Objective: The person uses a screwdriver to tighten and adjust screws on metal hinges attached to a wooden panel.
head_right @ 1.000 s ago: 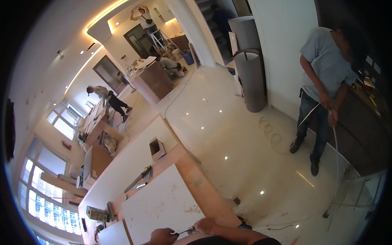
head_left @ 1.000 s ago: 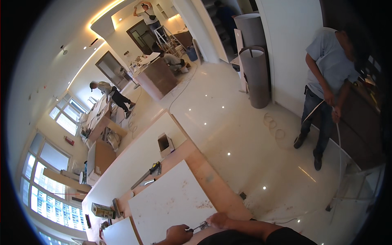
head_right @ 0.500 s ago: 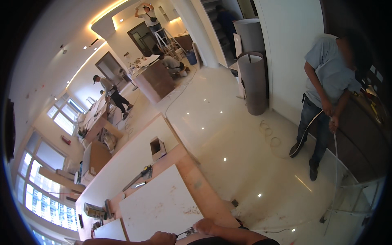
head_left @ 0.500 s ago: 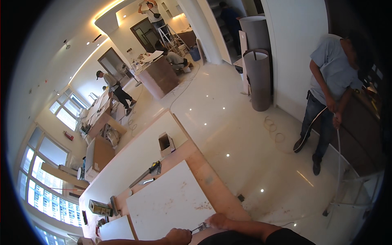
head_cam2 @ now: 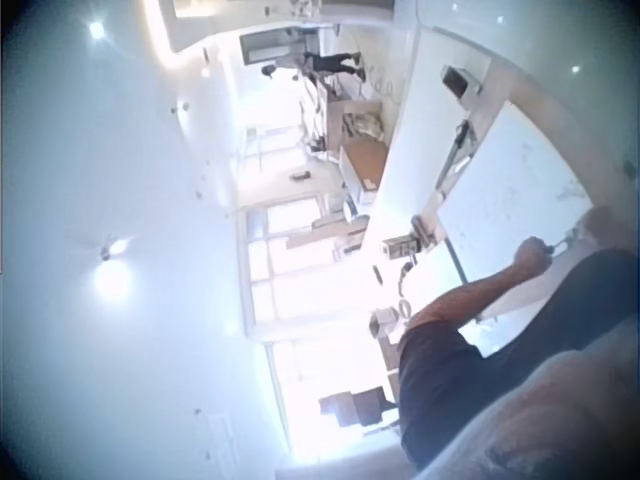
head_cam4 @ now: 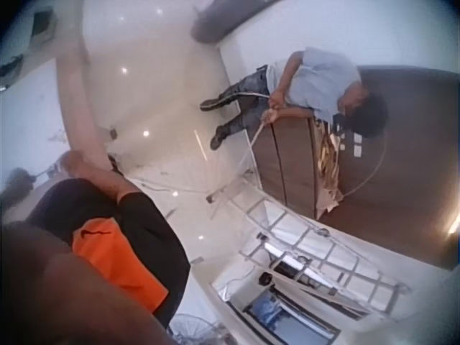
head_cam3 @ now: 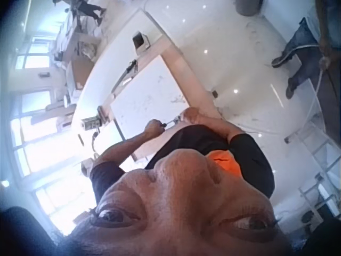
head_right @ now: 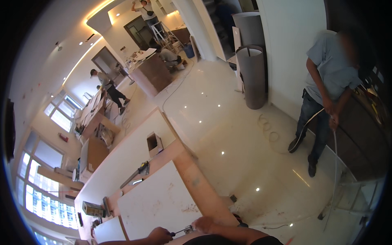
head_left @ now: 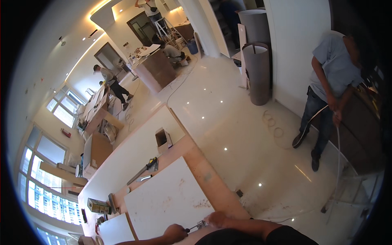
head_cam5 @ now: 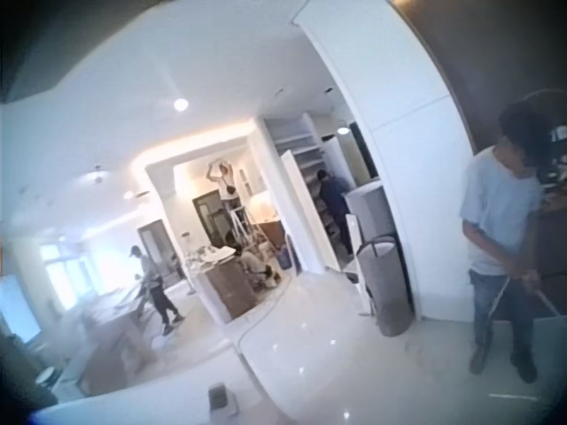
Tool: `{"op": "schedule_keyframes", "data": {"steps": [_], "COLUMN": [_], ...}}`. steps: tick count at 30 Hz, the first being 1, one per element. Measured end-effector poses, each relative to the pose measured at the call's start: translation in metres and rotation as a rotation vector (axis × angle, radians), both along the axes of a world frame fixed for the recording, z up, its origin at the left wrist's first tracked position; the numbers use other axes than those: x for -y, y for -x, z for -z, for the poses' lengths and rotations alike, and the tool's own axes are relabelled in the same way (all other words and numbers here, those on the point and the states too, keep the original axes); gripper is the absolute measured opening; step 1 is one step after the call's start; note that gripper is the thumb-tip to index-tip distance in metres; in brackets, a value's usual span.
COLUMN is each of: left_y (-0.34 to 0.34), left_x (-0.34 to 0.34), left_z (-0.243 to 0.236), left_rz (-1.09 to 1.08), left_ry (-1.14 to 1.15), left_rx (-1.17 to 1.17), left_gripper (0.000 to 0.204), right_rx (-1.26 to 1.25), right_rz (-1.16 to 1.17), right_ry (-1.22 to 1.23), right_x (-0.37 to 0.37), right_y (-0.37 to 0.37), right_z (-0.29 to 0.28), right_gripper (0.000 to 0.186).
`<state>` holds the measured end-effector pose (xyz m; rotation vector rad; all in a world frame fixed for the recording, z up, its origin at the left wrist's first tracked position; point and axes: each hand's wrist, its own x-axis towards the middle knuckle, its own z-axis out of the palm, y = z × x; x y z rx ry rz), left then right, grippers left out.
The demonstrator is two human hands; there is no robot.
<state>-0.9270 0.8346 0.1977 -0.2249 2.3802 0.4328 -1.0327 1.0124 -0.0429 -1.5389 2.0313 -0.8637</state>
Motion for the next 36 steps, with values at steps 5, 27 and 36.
{"op": "schedule_keyframes", "data": {"steps": [5,27,36], "left_y": [0.017,0.013,-0.020], "left_x": [-0.045,-0.050,0.033], "left_z": [-0.043,-0.026,0.040], "left_rz": [0.522,0.331,-1.594], "left_ry": [0.272,0.292,-0.684], "left_rx": [0.019,-0.008,0.534], "left_gripper": [0.017,0.017,0.013], "right_rx": [0.013,-0.059,-0.101], "right_rz": [0.018,0.008,-0.003], "right_ry": [-0.037,-0.002,-0.012], "right_x": [-0.008,-0.002,-0.003], "right_y": [0.004,0.002,0.001], "right_z": [-0.014,-0.001,-0.008], "right_gripper": [0.014,0.013,0.014]}}
